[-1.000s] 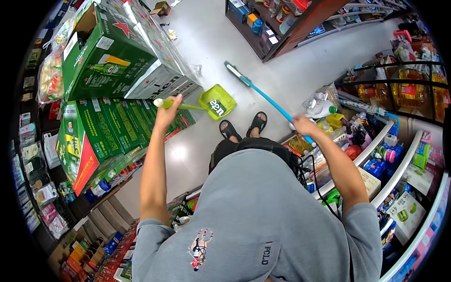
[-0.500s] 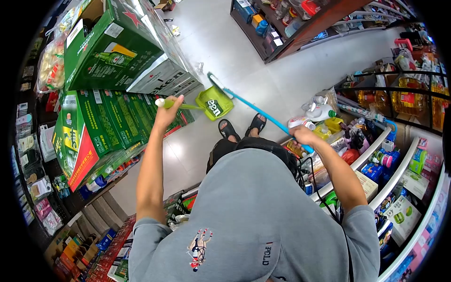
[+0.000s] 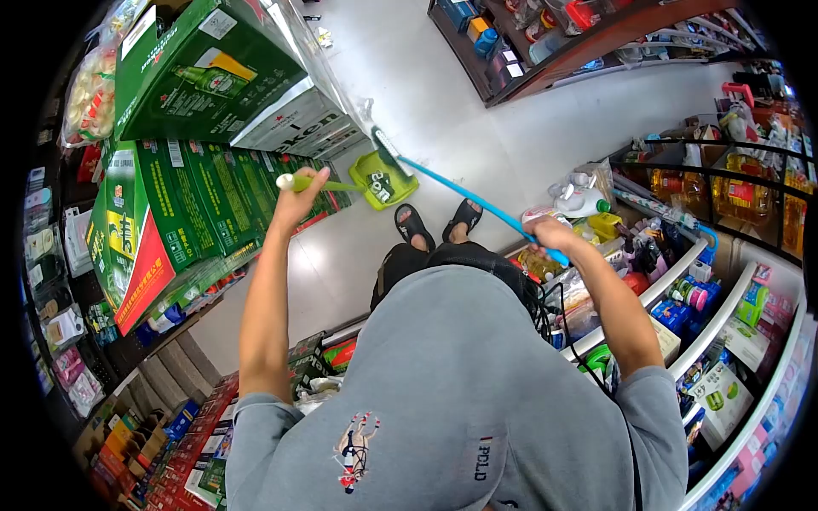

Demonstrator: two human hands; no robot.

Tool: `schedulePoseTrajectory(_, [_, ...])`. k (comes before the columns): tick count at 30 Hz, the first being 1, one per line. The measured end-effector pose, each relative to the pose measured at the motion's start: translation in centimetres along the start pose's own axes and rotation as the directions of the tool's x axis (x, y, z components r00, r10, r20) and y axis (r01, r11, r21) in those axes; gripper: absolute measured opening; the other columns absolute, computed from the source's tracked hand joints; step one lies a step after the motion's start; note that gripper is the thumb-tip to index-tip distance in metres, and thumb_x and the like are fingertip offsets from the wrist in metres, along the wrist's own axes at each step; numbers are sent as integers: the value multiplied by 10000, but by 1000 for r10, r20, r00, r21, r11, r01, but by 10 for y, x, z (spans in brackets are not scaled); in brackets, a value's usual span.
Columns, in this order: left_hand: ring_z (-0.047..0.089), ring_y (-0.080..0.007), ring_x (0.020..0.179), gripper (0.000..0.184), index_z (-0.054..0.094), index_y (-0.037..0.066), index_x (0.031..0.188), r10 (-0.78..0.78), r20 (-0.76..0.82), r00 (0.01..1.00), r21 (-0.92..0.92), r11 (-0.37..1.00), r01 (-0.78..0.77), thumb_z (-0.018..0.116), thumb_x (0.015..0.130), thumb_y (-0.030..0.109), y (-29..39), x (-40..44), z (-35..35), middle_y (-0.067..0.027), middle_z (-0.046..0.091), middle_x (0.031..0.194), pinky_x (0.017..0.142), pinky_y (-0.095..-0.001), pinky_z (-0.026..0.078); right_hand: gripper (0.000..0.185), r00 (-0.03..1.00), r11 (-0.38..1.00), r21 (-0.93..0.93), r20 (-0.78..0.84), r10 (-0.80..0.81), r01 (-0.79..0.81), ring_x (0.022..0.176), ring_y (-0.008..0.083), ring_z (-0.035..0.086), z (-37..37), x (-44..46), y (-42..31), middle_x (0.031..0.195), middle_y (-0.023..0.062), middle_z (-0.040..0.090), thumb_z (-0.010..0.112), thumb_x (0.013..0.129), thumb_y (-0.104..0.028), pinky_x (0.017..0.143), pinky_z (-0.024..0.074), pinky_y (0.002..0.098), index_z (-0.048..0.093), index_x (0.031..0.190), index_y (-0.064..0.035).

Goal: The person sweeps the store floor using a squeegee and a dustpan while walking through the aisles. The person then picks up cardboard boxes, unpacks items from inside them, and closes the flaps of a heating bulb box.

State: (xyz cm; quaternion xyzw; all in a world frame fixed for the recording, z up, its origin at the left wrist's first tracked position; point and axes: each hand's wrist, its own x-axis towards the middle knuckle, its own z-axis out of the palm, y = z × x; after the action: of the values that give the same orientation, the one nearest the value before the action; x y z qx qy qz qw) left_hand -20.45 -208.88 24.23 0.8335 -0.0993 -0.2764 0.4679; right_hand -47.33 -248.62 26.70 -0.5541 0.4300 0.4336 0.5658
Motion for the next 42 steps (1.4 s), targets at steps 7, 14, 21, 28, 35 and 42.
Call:
schedulePoseTrajectory(7, [369, -56, 553, 347, 536, 87, 709, -48, -9, 999, 74, 996, 49, 596, 906, 367, -3, -6, 4, 57, 420, 607, 502, -233, 282, 242, 981, 982, -172, -164, -108, 79, 392, 117, 436, 15, 55, 7, 597, 73, 519, 436, 915, -202, 330, 356, 285, 514, 857, 20])
schedulePoseTrajectory(14, [394, -60, 585, 334, 569, 66, 718, -19, -36, 999, -34, 999, 17, 632, 887, 348, -15, -2, -2, 53, 443, 616, 526, -245, 317, 221, 994, 972, 211, 32, 101, -105, 397, 92, 384, 21, 37, 7, 575, 18, 467, 445, 930, -238, 340, 317, 266, 483, 805, -59])
schedulePoseTrajectory(21, [425, -58, 632, 304, 585, 53, 755, -11, -45, 999, -8, 1000, 10, 610, 903, 317, -23, -30, -16, 40, 474, 658, 565, -234, 344, 280, 983, 990, 134, -169, 70, -48, 367, 96, 393, -23, -47, 42, 535, 25, 461, 465, 936, -292, 314, 301, 253, 453, 745, -88])
schedulePoseTrajectory(28, [584, -134, 889, 217, 617, 14, 851, 46, -52, 998, -87, 995, -50, 630, 890, 227, -33, -55, -23, -105, 665, 984, 776, -256, 453, 274, 939, 997, -75, -339, -51, 27, 360, 117, 438, -26, -55, 52, 551, 39, 497, 457, 950, -263, 323, 349, 268, 517, 787, -51])
schedulePoseTrajectory(35, [581, -166, 929, 202, 602, 16, 859, -22, -88, 996, -127, 992, 10, 623, 892, 214, -19, -86, -25, -134, 650, 1047, 816, -282, 451, 279, 974, 972, -232, -211, -84, 33, 390, 102, 439, -47, -28, -35, 577, 28, 500, 513, 912, -209, 344, 352, 265, 549, 1088, 5])
schedulePoseTrajectory(42, [546, -115, 852, 166, 579, 25, 870, -178, -268, 947, -262, 959, 106, 603, 899, 186, -4, -143, -3, -98, 647, 1081, 766, -268, 451, 277, 989, 815, -579, -100, -107, 29, 406, 122, 470, -87, -14, -169, 587, 35, 515, 556, 869, -189, 357, 385, 283, 557, 1049, 21])
